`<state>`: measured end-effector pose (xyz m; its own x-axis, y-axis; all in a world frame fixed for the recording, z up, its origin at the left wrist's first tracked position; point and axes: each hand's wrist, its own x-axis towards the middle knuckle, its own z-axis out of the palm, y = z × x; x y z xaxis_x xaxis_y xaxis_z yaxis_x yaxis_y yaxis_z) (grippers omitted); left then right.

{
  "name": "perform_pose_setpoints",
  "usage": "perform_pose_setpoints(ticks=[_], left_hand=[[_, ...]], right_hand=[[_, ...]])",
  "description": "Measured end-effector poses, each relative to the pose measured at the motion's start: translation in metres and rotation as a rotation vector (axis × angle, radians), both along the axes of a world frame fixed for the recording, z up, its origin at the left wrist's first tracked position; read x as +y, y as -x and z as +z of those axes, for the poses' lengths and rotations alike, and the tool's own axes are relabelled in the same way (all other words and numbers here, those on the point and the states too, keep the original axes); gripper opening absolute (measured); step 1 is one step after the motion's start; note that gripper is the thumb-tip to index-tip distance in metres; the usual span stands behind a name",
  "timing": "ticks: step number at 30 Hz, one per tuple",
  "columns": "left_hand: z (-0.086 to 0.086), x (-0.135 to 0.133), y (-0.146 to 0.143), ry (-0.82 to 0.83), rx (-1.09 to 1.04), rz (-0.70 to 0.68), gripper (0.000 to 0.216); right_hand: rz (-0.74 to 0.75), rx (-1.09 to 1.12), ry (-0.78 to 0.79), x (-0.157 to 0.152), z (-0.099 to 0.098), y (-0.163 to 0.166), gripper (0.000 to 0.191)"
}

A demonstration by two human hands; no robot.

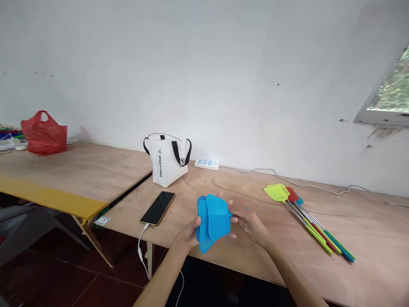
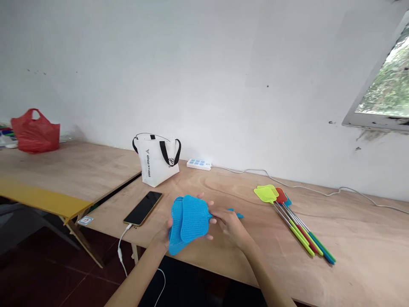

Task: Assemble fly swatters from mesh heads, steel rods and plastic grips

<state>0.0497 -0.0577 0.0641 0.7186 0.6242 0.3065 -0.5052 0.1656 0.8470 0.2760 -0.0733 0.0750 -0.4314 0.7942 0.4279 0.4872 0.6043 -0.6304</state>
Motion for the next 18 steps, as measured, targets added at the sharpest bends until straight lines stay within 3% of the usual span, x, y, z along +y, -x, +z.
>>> perform_pose_setpoints(ticks=[5, 9, 12, 15, 18], left_hand=[[0.014, -0.008, -0.012, 0.107, -0.125, -0.065, 0.092], [0.016, -0.015, -0.014, 0.100, -0.095, -0.170, 0.095], [0.017, -0.022, -0.016, 0.055, -0.025, -0.161, 0.091], [0.019, -0.029, -0.021, -0.023, 0.023, -0.113, 0.079], [0.022, -0.035, -0.024, -0.164, 0.121, -0.139, 0.073]], right_hand=[[-0.061, 0.007, -0.112, 0.000, -0.014, -0.012, 0.036], [-0.111, -0.109, -0.248, -0.002, -0.025, -0.017, 0.034], [-0.197, -0.175, -0.293, -0.008, -0.034, -0.020, 0.035], [-0.342, -0.105, -0.242, -0.017, -0.046, -0.026, 0.041], [-0.490, 0.182, -0.095, -0.025, -0.062, -0.037, 0.052]])
